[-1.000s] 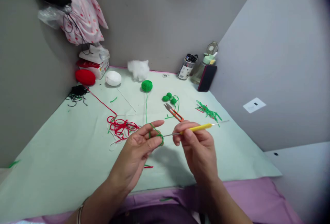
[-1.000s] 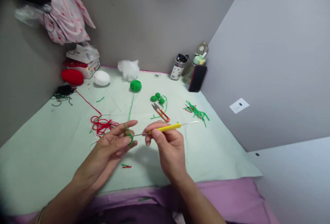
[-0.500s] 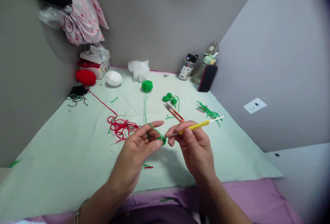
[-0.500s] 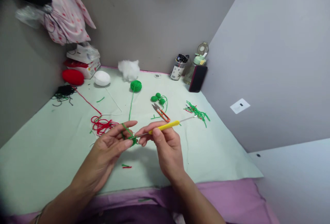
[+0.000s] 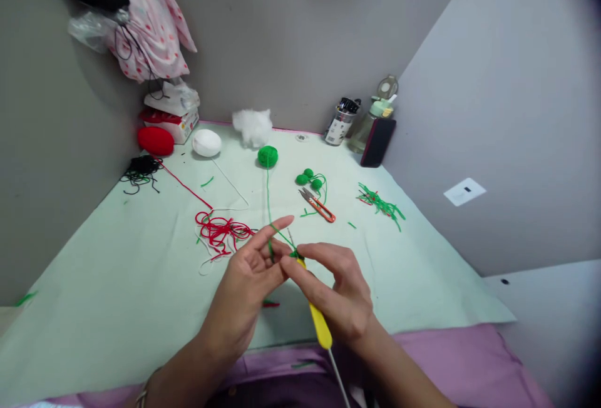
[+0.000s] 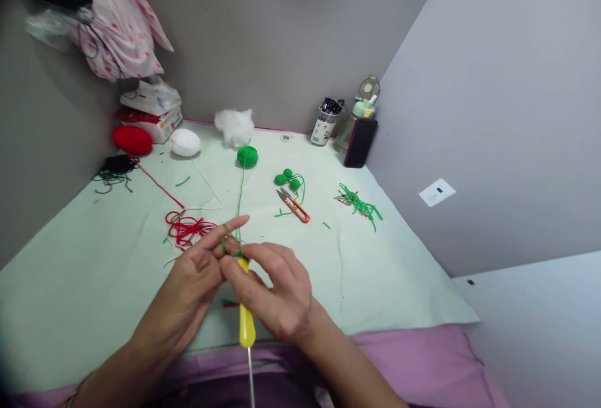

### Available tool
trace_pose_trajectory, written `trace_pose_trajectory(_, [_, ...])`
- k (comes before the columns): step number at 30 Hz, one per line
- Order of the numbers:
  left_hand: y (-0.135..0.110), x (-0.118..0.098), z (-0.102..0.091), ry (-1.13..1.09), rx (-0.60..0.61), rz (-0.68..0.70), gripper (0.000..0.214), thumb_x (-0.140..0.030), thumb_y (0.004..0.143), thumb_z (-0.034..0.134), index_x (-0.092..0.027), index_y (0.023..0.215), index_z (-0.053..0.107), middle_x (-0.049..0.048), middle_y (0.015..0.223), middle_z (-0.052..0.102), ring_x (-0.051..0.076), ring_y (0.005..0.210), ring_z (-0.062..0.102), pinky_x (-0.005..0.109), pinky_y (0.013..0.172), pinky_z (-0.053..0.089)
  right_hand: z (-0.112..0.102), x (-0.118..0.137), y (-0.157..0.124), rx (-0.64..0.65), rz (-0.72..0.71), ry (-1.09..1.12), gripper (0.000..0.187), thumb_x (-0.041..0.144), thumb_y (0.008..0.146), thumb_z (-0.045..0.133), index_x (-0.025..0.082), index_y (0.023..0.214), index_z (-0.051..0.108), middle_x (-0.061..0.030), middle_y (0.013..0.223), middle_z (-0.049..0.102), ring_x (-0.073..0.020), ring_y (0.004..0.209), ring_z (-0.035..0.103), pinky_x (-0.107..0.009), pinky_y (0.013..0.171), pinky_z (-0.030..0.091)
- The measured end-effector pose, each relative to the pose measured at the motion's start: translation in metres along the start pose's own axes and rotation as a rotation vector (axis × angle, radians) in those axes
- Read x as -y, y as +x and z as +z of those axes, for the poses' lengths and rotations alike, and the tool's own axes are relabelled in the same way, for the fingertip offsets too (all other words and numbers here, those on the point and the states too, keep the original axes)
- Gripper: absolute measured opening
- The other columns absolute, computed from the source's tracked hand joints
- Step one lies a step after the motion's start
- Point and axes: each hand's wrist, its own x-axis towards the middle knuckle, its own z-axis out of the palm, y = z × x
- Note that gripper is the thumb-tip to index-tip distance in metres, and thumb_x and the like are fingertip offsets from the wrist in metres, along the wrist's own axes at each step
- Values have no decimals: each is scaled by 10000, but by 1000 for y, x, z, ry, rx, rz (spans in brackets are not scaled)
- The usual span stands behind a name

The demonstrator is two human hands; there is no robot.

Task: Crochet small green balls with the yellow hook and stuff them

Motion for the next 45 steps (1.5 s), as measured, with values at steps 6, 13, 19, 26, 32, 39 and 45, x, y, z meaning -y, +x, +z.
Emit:
trace_pose_trajectory(6, [2, -6, 1, -101, 5, -94, 391, -227, 764, 890, -236, 1147, 816, -73, 695, 565, 15, 518, 362, 210, 751, 512, 3, -10, 3, -201, 611, 796, 222, 226, 1051, 563, 272, 1047, 781, -39, 886, 738, -163, 734, 670, -311, 654, 579])
trace_pose_trajectory(13, [-1, 3, 5, 57, 5, 44, 358, -254, 802, 877, -326, 1148, 815, -22, 860, 653, 109, 873, 611, 210, 839, 483, 6, -5, 4, -121, 495, 690, 255, 174, 1023, 617, 306, 1159, 788, -52, 1033, 797, -193, 912, 721, -352, 794, 608])
trace_pose_trajectory(19, [3, 2, 5, -132, 4, -109, 505, -332, 720, 942, -282, 1203, 803, -27, 801, 638, 88, 760, 564, 206, 795, 491, 1, -2, -4, -52, 245, 273, 360, 108, 970, 657, 331, 1229, 771, -77, 1119, 781, -228, 987, 730, -382, 799, 618])
trace_pose_trajectory(26, [4, 2, 0, -57, -29, -40, 324, -275, 723, 932, -272, 1036, 848, -30, 842, 647, 108, 846, 614, 265, 933, 503, 3, -14, 6, -222, 707, 913, 166, 283, 1014, 643, 265, 975, 803, -26, 840, 716, -151, 691, 641, -297, 631, 548])
trace_pose_trajectory(32, [1, 4, 1, 73, -4, 40, 419, -259, 775, 899, -341, 1175, 803, -25, 881, 666, 135, 905, 628, 272, 905, 486, 10, -10, 4, -175, 647, 889, 136, 283, 990, 688, 276, 1009, 823, -49, 943, 790, -177, 814, 696, -326, 730, 586])
trace_pose_trajectory(39, [0, 1, -1, 52, -19, 15, 402, -301, 777, 893, -314, 1169, 807, -12, 890, 662, 139, 912, 613, 265, 890, 466, 8, -15, 8, -187, 796, 1109, 180, 340, 1020, 644, 222, 949, 761, -36, 857, 782, -132, 684, 688, -275, 682, 584])
trace_pose_trajectory(45, [-1, 0, 0, 126, -40, 73, 383, -280, 798, 871, -325, 1173, 806, -13, 874, 656, 139, 876, 608, 258, 861, 490, 1, -12, 5, -142, 698, 880, 199, 309, 1059, 559, 222, 1008, 731, -54, 921, 781, -167, 743, 722, -334, 719, 620])
